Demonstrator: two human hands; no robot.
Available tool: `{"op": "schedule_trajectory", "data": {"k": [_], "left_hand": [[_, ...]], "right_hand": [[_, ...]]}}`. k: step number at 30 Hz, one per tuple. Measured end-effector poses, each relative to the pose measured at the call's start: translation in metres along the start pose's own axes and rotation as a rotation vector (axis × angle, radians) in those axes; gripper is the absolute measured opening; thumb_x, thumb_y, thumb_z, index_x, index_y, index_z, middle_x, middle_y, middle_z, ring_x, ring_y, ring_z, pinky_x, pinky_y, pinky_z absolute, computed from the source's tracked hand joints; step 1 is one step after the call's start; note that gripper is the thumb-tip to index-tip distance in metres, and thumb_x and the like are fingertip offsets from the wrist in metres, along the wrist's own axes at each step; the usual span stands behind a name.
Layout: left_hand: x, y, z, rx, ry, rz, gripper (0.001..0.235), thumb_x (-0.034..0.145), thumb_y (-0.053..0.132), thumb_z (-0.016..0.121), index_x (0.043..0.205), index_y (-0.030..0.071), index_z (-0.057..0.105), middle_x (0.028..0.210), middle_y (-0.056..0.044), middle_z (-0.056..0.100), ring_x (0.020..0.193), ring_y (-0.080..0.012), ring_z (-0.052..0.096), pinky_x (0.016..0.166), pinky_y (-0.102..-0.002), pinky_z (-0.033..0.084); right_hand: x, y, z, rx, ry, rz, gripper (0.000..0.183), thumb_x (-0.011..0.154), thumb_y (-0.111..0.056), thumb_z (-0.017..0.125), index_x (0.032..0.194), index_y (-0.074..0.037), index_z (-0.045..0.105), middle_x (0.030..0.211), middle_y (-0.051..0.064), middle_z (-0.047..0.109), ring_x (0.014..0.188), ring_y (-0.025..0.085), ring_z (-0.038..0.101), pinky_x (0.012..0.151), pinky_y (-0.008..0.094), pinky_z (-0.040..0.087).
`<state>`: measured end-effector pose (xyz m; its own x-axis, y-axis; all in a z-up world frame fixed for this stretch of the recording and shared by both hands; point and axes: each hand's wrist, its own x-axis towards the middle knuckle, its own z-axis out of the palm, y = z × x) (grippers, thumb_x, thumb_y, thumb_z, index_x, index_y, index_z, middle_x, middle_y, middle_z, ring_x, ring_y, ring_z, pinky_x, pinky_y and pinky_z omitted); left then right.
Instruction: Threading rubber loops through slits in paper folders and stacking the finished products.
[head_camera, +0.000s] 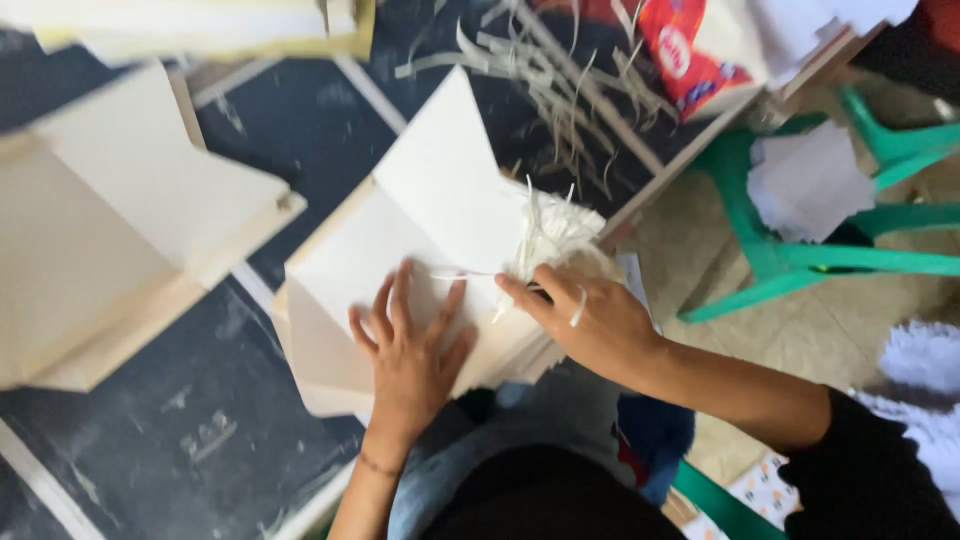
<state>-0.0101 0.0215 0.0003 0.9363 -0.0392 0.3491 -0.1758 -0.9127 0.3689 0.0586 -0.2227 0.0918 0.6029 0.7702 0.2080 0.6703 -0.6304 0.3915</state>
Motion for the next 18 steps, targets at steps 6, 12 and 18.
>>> {"op": "schedule_trajectory", "data": {"k": [6,12,18], "left_hand": [[0.008,-0.031,-0.018,0.015,-0.332,0.023,0.089,0.093,0.048,0.076,0.170,0.052,0.032,0.173,-0.015,0.020,0.160,-0.0396,0.018,0.121,-0.073,0.022],[0.030,-0.054,-0.024,0.033,-0.346,-0.203,0.161,0.054,0.093,0.083,0.179,0.026,0.007,0.179,-0.034,-0.003,0.161,-0.0611,-0.011,0.117,-0.085,-0.007],[0.042,-0.037,-0.019,-0.066,-0.478,-0.223,0.171,0.053,0.100,0.077,0.179,0.017,-0.004,0.179,-0.035,-0.015,0.158,-0.0608,-0.020,0.115,-0.087,-0.008]], "right_hand": [[0.053,0.110,0.000,0.364,0.302,0.525,0.027,0.118,-0.043,0.067,0.136,-0.031,0.083,0.083,-0.001,0.060,0.059,0.029,0.063,0.055,0.038,0.052],[0.089,0.100,0.021,1.294,0.287,0.593,0.017,0.111,-0.022,0.072,0.118,-0.013,0.084,0.067,0.002,0.067,0.053,0.013,0.054,0.056,0.026,0.042],[0.089,0.055,0.038,2.117,0.062,0.515,0.033,0.110,-0.029,0.067,0.108,0.002,0.078,0.049,0.000,0.047,0.038,0.010,0.049,0.040,0.023,0.039]]}}
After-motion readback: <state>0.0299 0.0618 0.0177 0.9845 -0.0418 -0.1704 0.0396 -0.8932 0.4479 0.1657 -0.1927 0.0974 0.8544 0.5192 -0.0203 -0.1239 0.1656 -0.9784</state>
